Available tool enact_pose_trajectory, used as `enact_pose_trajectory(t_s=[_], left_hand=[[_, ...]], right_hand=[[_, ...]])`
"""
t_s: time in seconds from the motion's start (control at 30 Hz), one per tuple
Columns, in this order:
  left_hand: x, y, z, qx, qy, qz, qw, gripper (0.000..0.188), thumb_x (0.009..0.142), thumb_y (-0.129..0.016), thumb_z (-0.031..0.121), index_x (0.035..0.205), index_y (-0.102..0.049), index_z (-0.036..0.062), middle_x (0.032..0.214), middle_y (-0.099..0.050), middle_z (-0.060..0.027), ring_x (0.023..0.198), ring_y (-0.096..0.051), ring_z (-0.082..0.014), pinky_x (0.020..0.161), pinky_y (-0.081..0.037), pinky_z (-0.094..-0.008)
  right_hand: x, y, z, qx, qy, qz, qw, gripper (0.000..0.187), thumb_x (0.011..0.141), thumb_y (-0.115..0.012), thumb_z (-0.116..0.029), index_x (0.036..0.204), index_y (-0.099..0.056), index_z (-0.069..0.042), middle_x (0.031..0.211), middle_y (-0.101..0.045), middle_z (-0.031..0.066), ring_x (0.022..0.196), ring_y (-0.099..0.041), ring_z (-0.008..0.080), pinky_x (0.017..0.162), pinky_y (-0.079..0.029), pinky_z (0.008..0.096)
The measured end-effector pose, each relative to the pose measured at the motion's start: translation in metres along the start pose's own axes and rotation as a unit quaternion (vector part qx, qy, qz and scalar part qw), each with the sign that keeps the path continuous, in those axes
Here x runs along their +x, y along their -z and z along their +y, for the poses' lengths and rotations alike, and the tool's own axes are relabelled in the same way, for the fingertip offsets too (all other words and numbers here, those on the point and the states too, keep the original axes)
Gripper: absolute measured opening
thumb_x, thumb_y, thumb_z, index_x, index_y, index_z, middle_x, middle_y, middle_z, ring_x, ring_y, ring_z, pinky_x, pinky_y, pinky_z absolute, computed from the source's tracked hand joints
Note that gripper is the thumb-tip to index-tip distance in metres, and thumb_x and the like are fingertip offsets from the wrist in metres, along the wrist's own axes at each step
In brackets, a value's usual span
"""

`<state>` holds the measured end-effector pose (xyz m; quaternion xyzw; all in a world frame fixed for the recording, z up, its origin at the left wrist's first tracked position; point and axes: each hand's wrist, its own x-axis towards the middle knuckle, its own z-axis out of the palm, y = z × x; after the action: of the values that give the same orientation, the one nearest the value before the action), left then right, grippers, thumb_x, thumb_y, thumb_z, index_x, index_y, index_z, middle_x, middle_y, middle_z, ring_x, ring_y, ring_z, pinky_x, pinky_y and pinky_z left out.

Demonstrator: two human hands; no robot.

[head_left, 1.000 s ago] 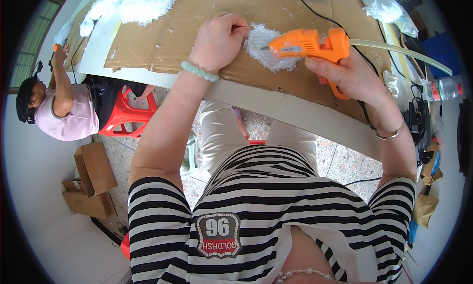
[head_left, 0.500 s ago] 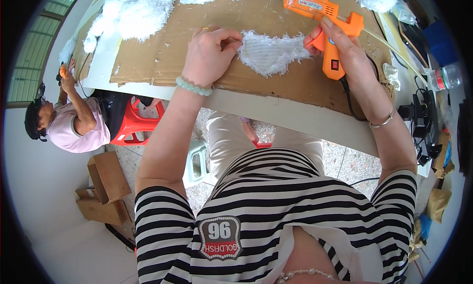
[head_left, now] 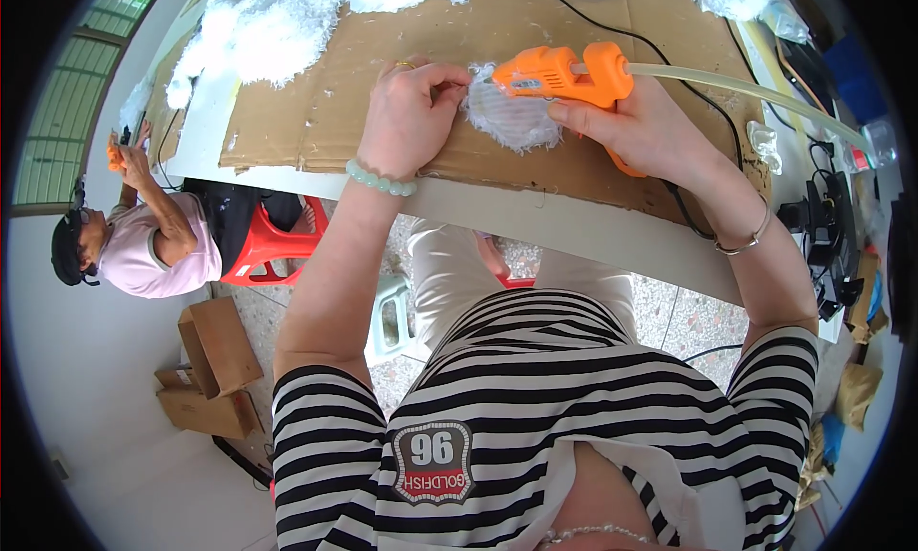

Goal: Apply hot glue to a cardboard surface and attach white fiberfill stuffing.

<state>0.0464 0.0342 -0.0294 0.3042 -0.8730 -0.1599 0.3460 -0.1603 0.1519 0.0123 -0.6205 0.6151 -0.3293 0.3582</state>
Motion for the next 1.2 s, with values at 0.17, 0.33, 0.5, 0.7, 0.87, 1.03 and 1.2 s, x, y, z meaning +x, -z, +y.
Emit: enact_pose_trajectory(t_s=[0.17, 0.33, 0.5, 0.7, 0.87, 1.03, 1.2], left_hand=[[-0.002, 0.0, -0.002, 0.002, 0.014, 0.0, 1.0, 0.008, 0.07, -0.062, 0.004, 0.076, -0.067, 0.0073, 0.066, -0.062, -0.0066, 0.069, -0.058, -0.0237, 0.075, -0.043, -0.0336], [-0.002, 0.002, -0.003, 0.006, 0.013, -0.031, 0.999, 0.014, 0.075, -0.061, 0.003, 0.087, -0.068, 0.0073, 0.077, -0.063, -0.0072, 0.071, -0.054, -0.0214, 0.068, -0.045, -0.0305], [-0.002, 0.0, -0.004, -0.006, 0.009, 0.007, 1.0, 0.007, 0.069, -0.063, 0.004, 0.075, -0.067, 0.0072, 0.066, -0.062, -0.0061, 0.068, -0.058, -0.0242, 0.075, -0.044, -0.0337], [0.0, -0.004, -0.003, -0.017, 0.034, -0.008, 0.999, 0.007, 0.07, -0.064, 0.007, 0.076, -0.067, 0.0077, 0.067, -0.062, -0.0066, 0.07, -0.057, -0.0252, 0.074, -0.044, -0.0347], [0.003, -0.007, 0.002, -0.012, 0.017, -0.001, 1.0, 0.006, 0.07, -0.065, 0.007, 0.076, -0.067, 0.0085, 0.069, -0.063, -0.0063, 0.071, -0.057, -0.0257, 0.074, -0.044, -0.0355], [0.004, 0.001, 0.015, 0.103, -0.112, -0.049, 0.987, 0.01, 0.075, -0.061, 0.001, 0.083, -0.066, 0.0039, 0.079, -0.062, -0.0078, 0.074, -0.056, -0.0199, 0.07, -0.045, -0.0299], [0.009, 0.01, 0.01, -0.05, 0.0, 0.035, 0.998, 0.012, 0.07, -0.062, 0.002, 0.08, -0.067, 0.0071, 0.075, -0.062, -0.0092, 0.071, -0.056, -0.0284, 0.071, -0.044, -0.0354]], right_hand=[[0.003, -0.003, -0.003, -0.062, -0.015, 0.002, 0.998, 0.036, 0.082, -0.061, -0.036, 0.097, -0.061, -0.004, 0.073, -0.061, 0.0079, 0.067, -0.056, 0.02, 0.064, -0.045, 0.031], [0.001, -0.003, -0.001, -0.097, -0.002, 0.016, 0.995, 0.035, 0.082, -0.06, -0.037, 0.096, -0.061, -0.004, 0.075, -0.062, 0.0096, 0.071, -0.059, 0.0248, 0.067, -0.046, 0.0332], [-0.001, 0.001, -0.003, -0.097, 0.001, 0.024, 0.995, 0.035, 0.082, -0.06, -0.036, 0.096, -0.06, -0.005, 0.074, -0.061, 0.009, 0.07, -0.058, 0.0228, 0.066, -0.045, 0.0321], [-0.007, 0.007, 0.005, 0.151, 0.02, 0.039, 0.988, 0.028, 0.088, -0.057, -0.029, 0.093, -0.057, -0.002, 0.074, -0.057, 0.0021, 0.07, -0.055, 0.0094, 0.065, -0.043, 0.0234], [-0.008, 0.011, 0.012, 0.26, -0.012, 0.094, 0.961, 0.037, 0.091, -0.046, -0.039, 0.086, -0.057, -0.004, 0.077, -0.06, 0.0049, 0.076, -0.056, 0.0125, 0.073, -0.044, 0.0265], [-0.006, 0.014, 0.022, 0.346, -0.048, 0.128, 0.928, 0.037, 0.091, -0.046, -0.039, 0.085, -0.057, -0.005, 0.079, -0.06, 0.006, 0.075, -0.057, 0.0138, 0.075, -0.046, 0.0274], [-0.004, 0.016, 0.03, 0.366, -0.055, 0.122, 0.921, 0.035, 0.091, -0.048, -0.037, 0.085, -0.057, -0.003, 0.081, -0.06, 0.0077, 0.077, -0.059, 0.0155, 0.075, -0.05, 0.0287]])
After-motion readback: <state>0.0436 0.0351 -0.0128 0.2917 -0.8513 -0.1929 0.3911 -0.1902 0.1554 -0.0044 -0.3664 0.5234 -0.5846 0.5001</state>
